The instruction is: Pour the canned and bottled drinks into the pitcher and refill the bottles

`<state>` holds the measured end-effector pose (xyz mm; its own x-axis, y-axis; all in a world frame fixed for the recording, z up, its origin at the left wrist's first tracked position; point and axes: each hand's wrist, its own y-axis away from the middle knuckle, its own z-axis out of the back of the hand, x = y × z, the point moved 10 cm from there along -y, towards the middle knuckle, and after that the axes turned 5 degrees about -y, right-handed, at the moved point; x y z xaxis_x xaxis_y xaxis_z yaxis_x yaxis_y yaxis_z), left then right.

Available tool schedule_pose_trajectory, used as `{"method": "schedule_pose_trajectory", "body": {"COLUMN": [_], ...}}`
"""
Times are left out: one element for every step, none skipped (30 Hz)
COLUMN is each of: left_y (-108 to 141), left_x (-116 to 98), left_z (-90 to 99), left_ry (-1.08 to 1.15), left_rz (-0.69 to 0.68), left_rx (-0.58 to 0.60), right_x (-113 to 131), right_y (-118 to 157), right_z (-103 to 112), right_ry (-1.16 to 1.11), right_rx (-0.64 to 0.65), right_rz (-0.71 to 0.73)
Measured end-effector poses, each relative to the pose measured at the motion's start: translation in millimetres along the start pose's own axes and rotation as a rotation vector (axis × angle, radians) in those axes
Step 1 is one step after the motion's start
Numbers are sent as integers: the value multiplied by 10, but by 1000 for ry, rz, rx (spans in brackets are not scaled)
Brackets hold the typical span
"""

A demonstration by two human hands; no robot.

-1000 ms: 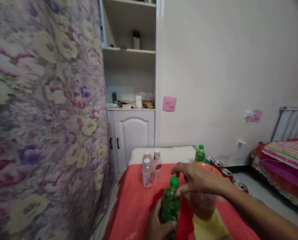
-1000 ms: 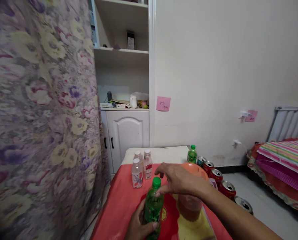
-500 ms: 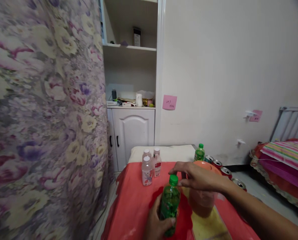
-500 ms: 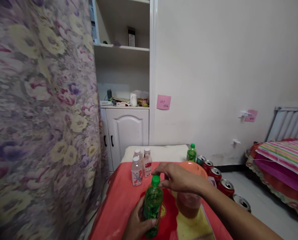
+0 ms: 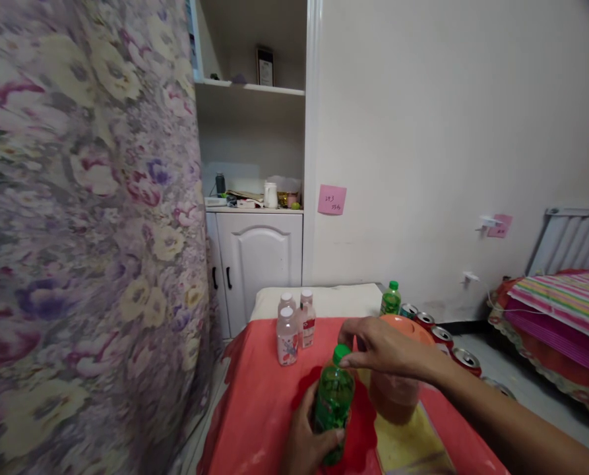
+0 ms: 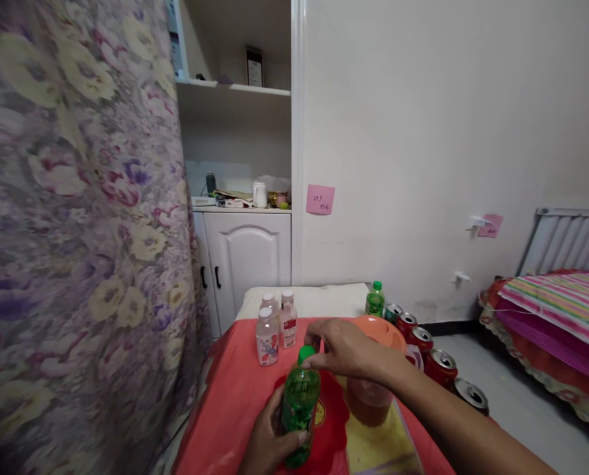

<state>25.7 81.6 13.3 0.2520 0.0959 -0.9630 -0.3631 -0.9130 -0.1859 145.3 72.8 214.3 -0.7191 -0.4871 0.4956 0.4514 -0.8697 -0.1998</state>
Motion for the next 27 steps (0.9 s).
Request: {"method": "schedule_pose_trajectory", "body": {"left_y": [0,-2,-6,-11,-18,-26,-34,-44,-53,-63,-72,-81,-88,-94,-99,-103,-106,-109,-112,-115,-118,-120,-122,-122,-120,-118,-115], "left_x": [-2,-4,-5,-2,4,13,27,45,62,78,94,107,119,131,146,166,190,215,237,255,266,271,269,267,265,264,266], "left_z": [0,2,3,8,15,26,36,45,49,54,59,71,86,103,122,140,158,179,202,224,238,241,238,228,217,210,209], "left_ry": [-1,-5,-11,-18,-27,-39,-51,-62,-70,-76,-80,-85,-92,-101,-113,-126,-138,-150,-163,-175,-183,-189,-190,-186,-177,-165,-153], "left_rz": [4,6,9,12,14,16,19,22,24,24,24,21,16,9,4,2,3,5,6,6,3,-1,-5,-7,-6,-2,4], "left_rx": [0,-1,0,0,0,-2,-2,0,6,12,18,17,13,8,2,-1,-3,-8,-16,-25,-30,-28,-24,-16,-10,-10,-17], "right_x": [-15,-21,-17,-5,12,27,33,30,17,-1,-17,-25,-21,-9,5,17,22,20,13,5,-5,-17,-33,-51,-68,-82,-92], "right_y": [1,4,9,13,19,25,29,33,36,39,43,48,52,56,58,59,57,53,47,40,32,25,17,10,2,-5,-13], "right_z": [6,5,-8,-29,-52,-72,-83,-88,-88,-83,-81,-83,-89,-100,-116,-136,-153,-165,-171,-174,-179,-184,-188,-190,-195,-203,-213], "right_ry": [15,22,19,13,13,23,45,74,100,117,121,114,98,81,68,61,58,58,59,58,53,46,37,27,17,11,7], "right_rx": [-18,-29,-28,-20,-10,-4,-5,-11,-20,-29,-34,-35,-32,-25,-15,-4,3,3,-2,-8,-11,-11,-9,-7,-1,10,23], "right_rz": [-8,-5,7,27,49,66,72,66,50,27,8,0,5,18,35,51,60,62,62,61,61,59,56,51,46,43,40]}}
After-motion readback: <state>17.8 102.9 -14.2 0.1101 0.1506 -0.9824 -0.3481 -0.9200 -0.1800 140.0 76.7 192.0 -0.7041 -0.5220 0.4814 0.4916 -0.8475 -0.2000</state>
